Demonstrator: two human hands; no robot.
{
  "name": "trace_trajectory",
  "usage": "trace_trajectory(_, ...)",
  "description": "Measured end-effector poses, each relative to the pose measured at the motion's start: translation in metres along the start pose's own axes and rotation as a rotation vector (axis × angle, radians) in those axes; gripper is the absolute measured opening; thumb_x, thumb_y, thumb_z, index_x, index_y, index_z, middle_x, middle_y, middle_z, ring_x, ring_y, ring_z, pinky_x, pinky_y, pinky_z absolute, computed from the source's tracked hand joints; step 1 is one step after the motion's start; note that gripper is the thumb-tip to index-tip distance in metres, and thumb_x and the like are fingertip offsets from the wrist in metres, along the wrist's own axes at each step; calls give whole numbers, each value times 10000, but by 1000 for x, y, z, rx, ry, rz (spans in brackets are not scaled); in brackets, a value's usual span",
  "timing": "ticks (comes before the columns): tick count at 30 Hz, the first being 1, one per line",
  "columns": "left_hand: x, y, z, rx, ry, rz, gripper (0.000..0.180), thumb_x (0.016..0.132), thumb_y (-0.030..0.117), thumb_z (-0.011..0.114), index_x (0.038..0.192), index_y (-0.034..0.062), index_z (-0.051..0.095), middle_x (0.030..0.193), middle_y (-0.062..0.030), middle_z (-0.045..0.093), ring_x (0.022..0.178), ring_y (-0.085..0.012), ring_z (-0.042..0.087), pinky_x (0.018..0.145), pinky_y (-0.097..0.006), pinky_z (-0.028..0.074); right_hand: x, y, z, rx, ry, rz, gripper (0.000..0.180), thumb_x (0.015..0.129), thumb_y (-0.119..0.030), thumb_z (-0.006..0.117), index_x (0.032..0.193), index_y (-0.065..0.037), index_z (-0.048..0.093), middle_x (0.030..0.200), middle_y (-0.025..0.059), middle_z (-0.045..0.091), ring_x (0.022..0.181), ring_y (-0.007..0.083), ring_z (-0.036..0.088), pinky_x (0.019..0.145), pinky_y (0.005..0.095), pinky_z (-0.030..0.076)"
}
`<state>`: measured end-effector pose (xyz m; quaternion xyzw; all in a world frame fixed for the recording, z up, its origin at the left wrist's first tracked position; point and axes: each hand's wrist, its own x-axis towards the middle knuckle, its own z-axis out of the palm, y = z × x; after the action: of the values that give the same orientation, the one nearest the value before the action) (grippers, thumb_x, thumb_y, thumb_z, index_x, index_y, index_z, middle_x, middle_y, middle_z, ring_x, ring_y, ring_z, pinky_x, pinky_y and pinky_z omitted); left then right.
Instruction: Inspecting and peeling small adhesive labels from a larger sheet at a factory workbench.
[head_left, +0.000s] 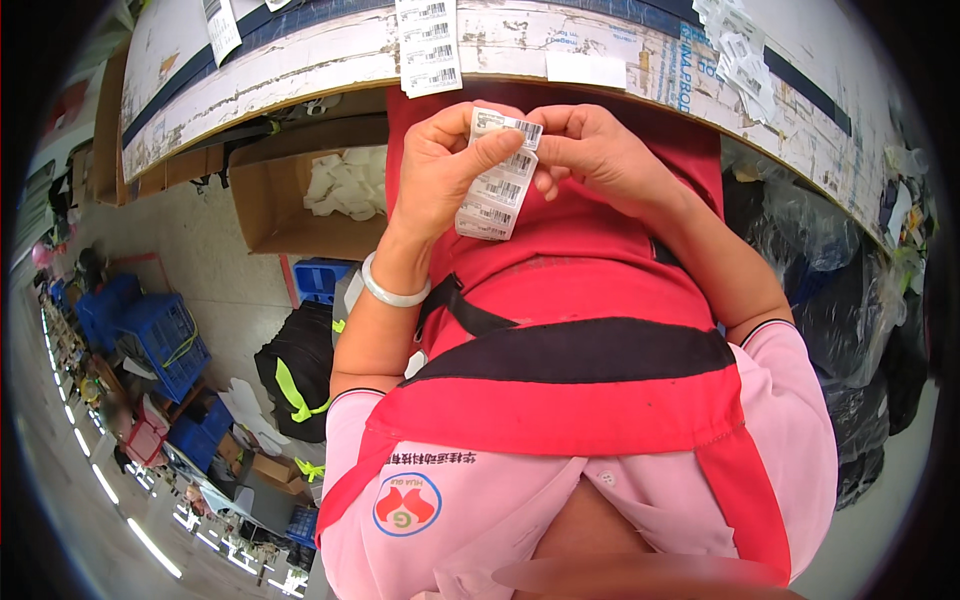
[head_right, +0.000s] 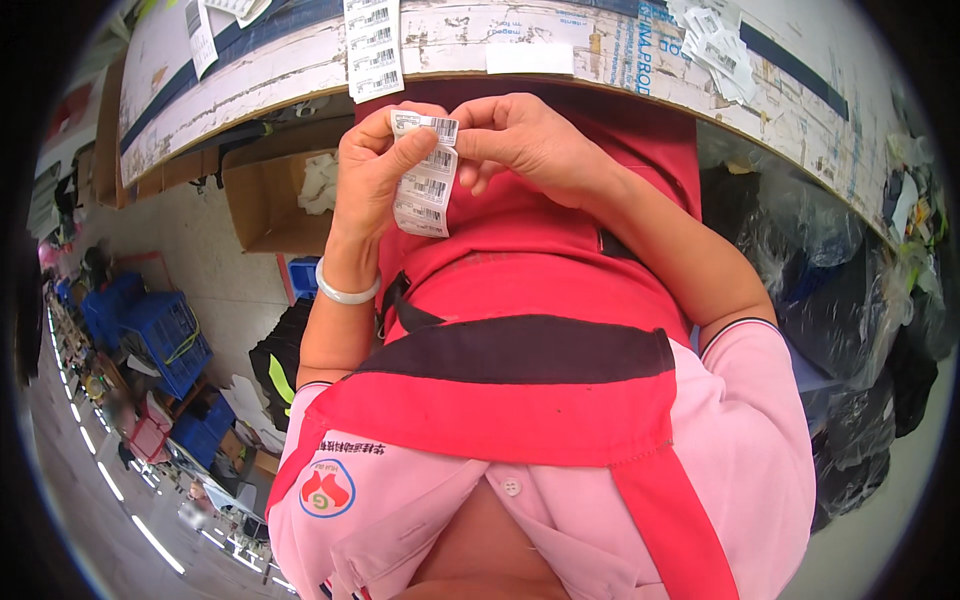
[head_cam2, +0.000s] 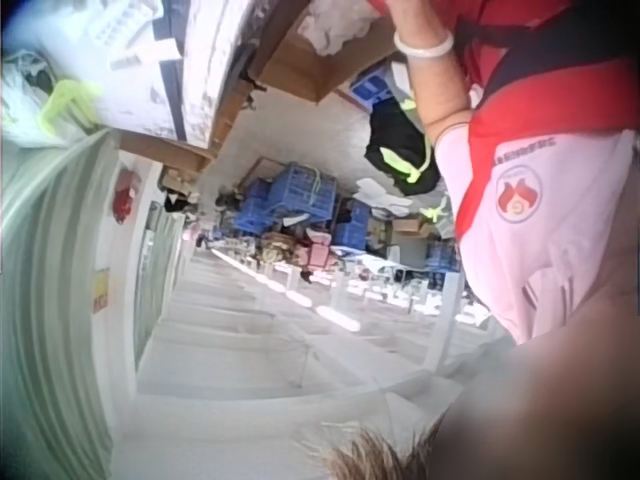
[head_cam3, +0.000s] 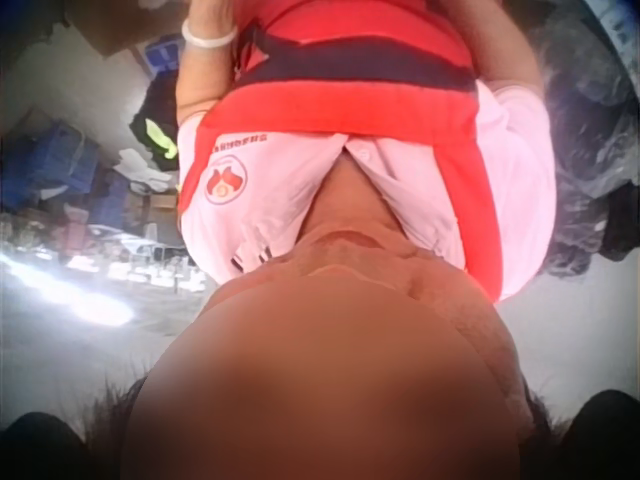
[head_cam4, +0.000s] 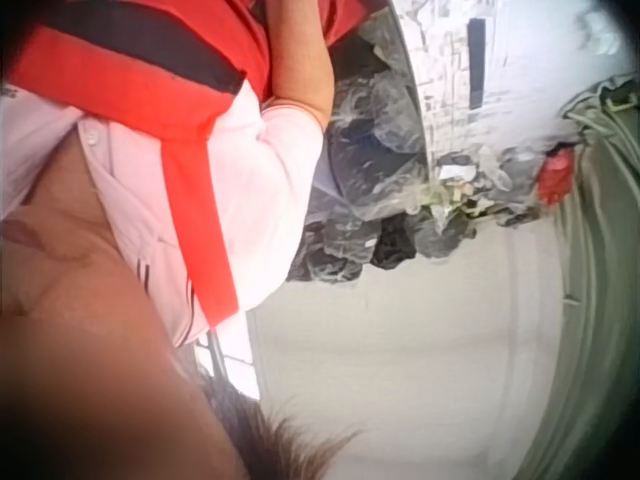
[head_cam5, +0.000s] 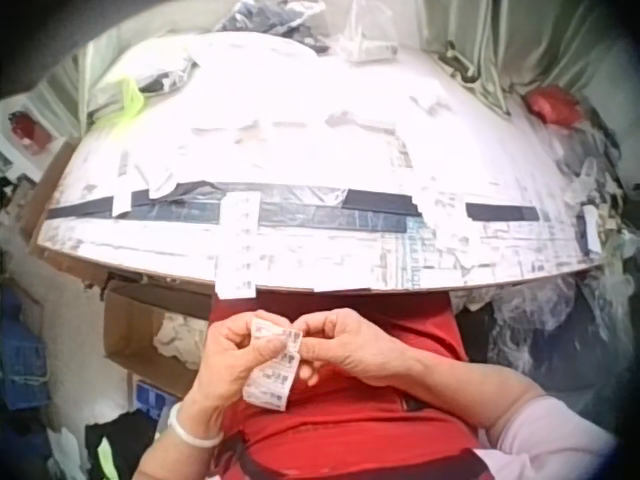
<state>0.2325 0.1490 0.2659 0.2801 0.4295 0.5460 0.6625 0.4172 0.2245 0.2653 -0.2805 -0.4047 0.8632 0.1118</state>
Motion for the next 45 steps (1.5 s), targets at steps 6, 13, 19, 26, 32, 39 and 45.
trace_trajectory(6,3,-5,0,91,99,13,117,861,73,724,953,3,702,839,-49,705,694,-70,626,629,-201,496,-12,-9,8,-219,314,-190,196,951,-171,622,993,15,663,835,22,650,693,66,584,655,210,496)
trace_trajectory(13,13,-15,1,136,8,29,124,869,71,710,933,-35,714,916,-35,682,784,-79,609,703,-215,482,-13,-5,-2,-291,448,-286,164,930,-155,651,972,3,672,809,4,644,687,54,573,637,197,481)
trace_trajectory(19,18,-24,-14,27,-2,18,124,900,74,674,966,-18,723,900,-8,679,824,-73,596,757,-211,460,-8,-34,-57,-672,585,-487,168,963,-171,607,1011,-16,652,819,16,639,714,66,621,633,193,519)
trace_trajectory(26,15,-28,-16,-26,51,-54,144,914,95,664,1003,-9,708,871,5,675,761,-44,565,683,-187,429,-11,-33,-76,-644,527,-190,196,953,-206,628,1017,-23,656,814,6,633,682,51,611,605,189,518)
trace_trajectory(32,17,-26,-12,-13,69,-48,146,915,104,667,1001,-6,710,849,13,674,731,-34,541,657,-183,415,-4,-45,-59,-543,552,-89,146,934,-125,615,917,17,643,738,53,643,618,105,625,544,215,519)
trace_trajectory(39,17,-30,-19,-7,27,-43,146,914,103,669,1003,-5,710,876,0,689,764,-42,569,688,-182,438,-1,-39,-65,-541,568,-73,154,923,-123,622,920,30,641,733,66,653,604,114,629,533,221,520)
trace_trajectory(45,16,-30,-14,-18,48,-41,144,916,102,666,1000,-7,708,876,0,684,751,-39,554,680,-183,427,0,-42,-62,-576,561,-53,156,918,-120,623,913,36,635,725,71,652,595,114,626,525,220,515)
